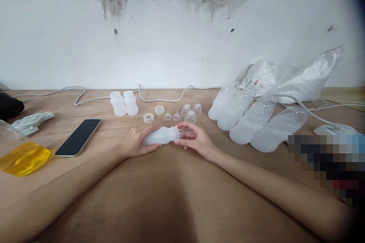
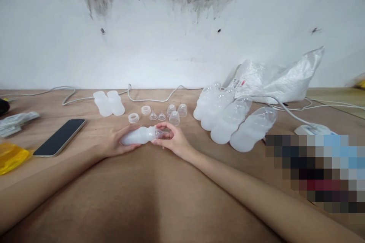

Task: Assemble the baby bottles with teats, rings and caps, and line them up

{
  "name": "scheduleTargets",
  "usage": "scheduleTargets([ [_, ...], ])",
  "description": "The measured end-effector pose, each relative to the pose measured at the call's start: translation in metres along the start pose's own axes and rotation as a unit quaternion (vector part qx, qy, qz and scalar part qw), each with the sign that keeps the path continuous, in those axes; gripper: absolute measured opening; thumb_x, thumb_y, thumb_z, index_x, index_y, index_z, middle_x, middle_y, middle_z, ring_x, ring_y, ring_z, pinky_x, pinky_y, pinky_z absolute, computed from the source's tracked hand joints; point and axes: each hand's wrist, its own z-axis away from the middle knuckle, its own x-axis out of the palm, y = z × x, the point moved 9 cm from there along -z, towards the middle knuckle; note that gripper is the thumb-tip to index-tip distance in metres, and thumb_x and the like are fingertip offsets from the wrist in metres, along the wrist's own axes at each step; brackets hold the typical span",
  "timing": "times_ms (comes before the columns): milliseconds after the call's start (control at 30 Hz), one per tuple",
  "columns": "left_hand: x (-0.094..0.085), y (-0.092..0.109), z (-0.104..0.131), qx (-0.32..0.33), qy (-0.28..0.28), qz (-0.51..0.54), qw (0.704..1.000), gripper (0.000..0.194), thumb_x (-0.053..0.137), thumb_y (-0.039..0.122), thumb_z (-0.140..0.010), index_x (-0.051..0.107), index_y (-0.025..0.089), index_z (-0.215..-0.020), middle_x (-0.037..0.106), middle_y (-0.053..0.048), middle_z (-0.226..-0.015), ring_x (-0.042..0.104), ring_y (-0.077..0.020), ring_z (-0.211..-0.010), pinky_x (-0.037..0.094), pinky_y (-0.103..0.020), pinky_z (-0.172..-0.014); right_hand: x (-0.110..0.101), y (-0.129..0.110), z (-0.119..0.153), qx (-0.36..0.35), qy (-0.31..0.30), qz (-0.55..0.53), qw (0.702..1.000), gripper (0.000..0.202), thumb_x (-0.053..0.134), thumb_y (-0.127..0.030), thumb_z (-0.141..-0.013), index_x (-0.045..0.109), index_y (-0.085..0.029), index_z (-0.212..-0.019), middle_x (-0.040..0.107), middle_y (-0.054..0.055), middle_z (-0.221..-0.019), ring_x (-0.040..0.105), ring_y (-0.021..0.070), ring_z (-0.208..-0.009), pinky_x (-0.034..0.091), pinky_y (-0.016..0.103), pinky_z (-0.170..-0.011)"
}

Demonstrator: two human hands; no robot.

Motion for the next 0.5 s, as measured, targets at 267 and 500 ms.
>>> scheduleTargets([
  [267, -0.008, 0.012, 0.001, 0.068, 0.041, -0.033, 0.996, 0.048, 0.054, 0.038, -0.076, 0.041, 0.024, -0.12, 0.059, -0.006, -0.112, 0.059, -0.0208, -0.095, 0.048, -0.033, -0.078, -0.001, 0.001, 0.0, -0.009, 0.005, 0.016, 1.0, 0.038, 0.073, -0.025, -0.055, 0.055, -0.022, -0.089, 0.051, -0.001, -0.085, 0.052, 0.0059, -0.054, 0.046, 0.019, -0.044],
  [500, -0.004, -0.003, -0.003, -0.024, -0.003, 0.034, 0.999, 0.049, 0.059, 0.043, -0.071, 0.048, 0.023, -0.115, 0.062, -0.003, -0.108, 0.062, -0.0207, -0.088, 0.05, -0.032, -0.075, -0.001, -0.003, 0.001, -0.051, -0.018, 0.07, 0.996, 0.041, 0.069, -0.025, -0.062, 0.054, -0.025, -0.1, 0.055, 0.003, -0.107, 0.058, 0.0125, -0.073, 0.05, 0.024, -0.056],
])
